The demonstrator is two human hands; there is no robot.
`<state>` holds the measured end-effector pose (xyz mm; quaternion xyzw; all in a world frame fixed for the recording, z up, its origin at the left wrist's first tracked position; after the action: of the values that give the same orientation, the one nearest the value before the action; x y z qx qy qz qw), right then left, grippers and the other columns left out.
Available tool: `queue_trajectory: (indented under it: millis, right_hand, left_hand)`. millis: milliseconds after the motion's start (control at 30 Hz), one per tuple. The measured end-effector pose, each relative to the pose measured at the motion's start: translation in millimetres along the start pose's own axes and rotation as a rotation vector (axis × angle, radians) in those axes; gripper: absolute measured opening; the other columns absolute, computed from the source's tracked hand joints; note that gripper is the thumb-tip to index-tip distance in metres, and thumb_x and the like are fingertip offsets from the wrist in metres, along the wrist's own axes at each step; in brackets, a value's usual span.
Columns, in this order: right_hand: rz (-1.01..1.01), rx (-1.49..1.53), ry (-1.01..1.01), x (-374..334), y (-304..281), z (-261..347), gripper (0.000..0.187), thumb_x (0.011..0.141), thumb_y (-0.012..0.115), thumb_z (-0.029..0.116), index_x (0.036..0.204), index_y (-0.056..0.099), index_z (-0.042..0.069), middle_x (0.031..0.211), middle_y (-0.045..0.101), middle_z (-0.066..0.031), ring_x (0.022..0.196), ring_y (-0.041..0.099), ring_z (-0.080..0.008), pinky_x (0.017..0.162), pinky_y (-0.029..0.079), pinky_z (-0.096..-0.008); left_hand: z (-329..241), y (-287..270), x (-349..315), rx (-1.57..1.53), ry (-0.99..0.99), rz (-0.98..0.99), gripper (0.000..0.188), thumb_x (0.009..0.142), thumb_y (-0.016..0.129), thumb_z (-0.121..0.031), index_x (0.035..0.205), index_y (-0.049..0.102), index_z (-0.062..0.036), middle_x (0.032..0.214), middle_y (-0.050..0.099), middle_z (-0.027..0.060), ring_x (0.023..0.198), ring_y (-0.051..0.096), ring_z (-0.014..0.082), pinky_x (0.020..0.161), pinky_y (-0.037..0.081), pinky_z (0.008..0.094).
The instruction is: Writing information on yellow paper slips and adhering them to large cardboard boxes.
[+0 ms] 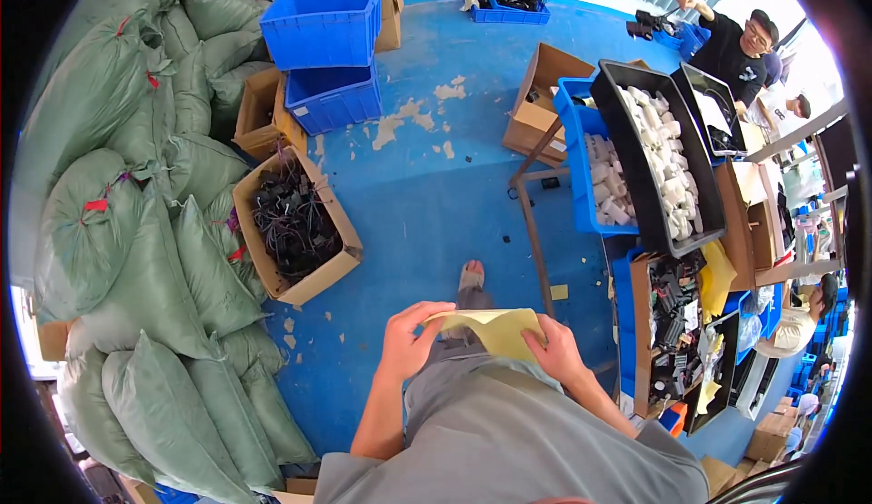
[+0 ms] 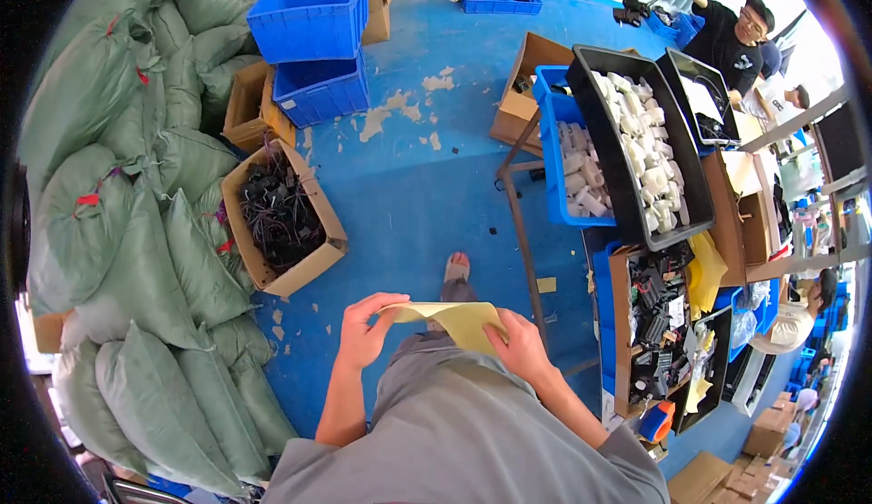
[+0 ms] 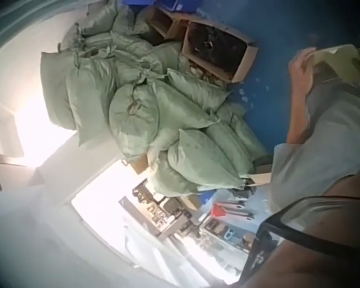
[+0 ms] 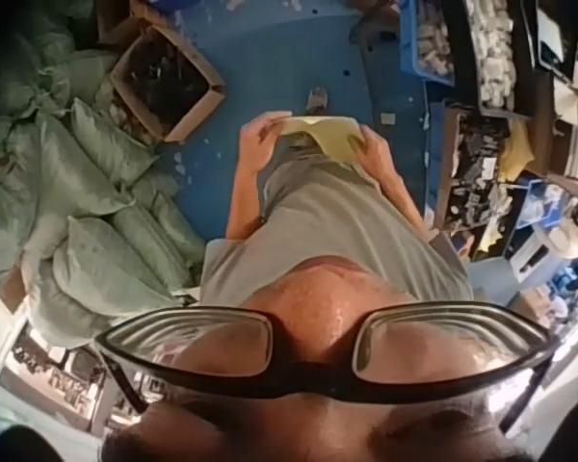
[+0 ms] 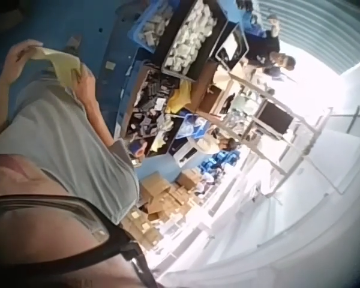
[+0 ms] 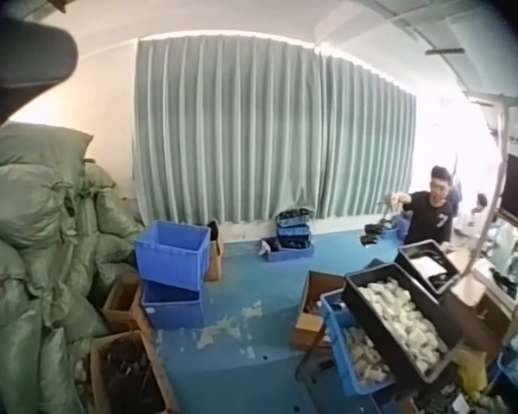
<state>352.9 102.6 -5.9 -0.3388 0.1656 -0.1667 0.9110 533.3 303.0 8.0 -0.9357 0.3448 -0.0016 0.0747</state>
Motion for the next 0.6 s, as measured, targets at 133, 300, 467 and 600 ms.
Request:
queue_trajectory:
  millis: [133,300,467,600]
  right_hand:
    - [0.004,0.075,-0.169,65.3,4.7,3.0,0.023,0.086,0.063,0.005,0.108,0.063,0.001,0.096,0.069,-0.011,0.073,0.062,-0.0251,0.067,0.049,-0.0322]
    - [0.006,0.147,-0.185,145.8,4.7,11.8,0.017,0.087,0.061,0.002,0.104,0.064,0.002,0.093,0.069,-0.0089,0.069,0.06,-0.0242,0.065,0.048,-0.0311]
    - [-0.036,0.255,-0.162,225.3,-5.9,27.9,0.018,0.087,0.061,0.002,0.104,0.064,0.001,0.093,0.068,-0.0089,0.068,0.059,-0.0238,0.064,0.048,-0.0302]
    - [-0.042,0.346,-0.182,290.1,-15.9,34.0,0.019,0.086,0.062,0.003,0.106,0.064,0.001,0.093,0.068,-0.0093,0.07,0.059,-0.0233,0.064,0.047,-0.03]
  left_hand:
    - [17.4,-26.3,24.5,0.022,0.005,-0.094,0.02,0.083,0.062,0.004,0.1,0.071,-0.0017,0.098,0.071,0.0051,0.072,0.058,0.0146,0.065,0.045,0.0246]
    - [28.9,-61.7,87.5,0.107,-0.047,-0.086,0.029,0.081,0.065,0.006,0.107,0.069,-0.0034,0.106,0.07,0.0071,0.082,0.061,0.0168,0.071,0.047,0.0255]
    - [26.5,-71.2,167.7,-0.248,-0.033,-0.289,0.042,0.079,0.067,0.005,0.12,0.063,-0.004,0.119,0.065,0.0103,0.101,0.061,0.0213,0.084,0.047,0.0281]
    - [36.1,-66.1,236.6,-0.586,-0.003,-0.333,0.053,0.076,0.068,0.004,0.127,0.057,-0.0007,0.124,0.061,0.0152,0.111,0.058,0.0256,0.097,0.045,0.0302]
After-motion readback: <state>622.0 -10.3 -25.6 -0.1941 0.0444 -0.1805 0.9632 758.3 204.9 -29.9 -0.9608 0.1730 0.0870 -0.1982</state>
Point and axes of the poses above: each hand's wrist, its own x-axis towards the middle knuckle, its own y-axis out of the palm, z = x × y, the point moved 2 cm from there along x, towards the middle knuckle
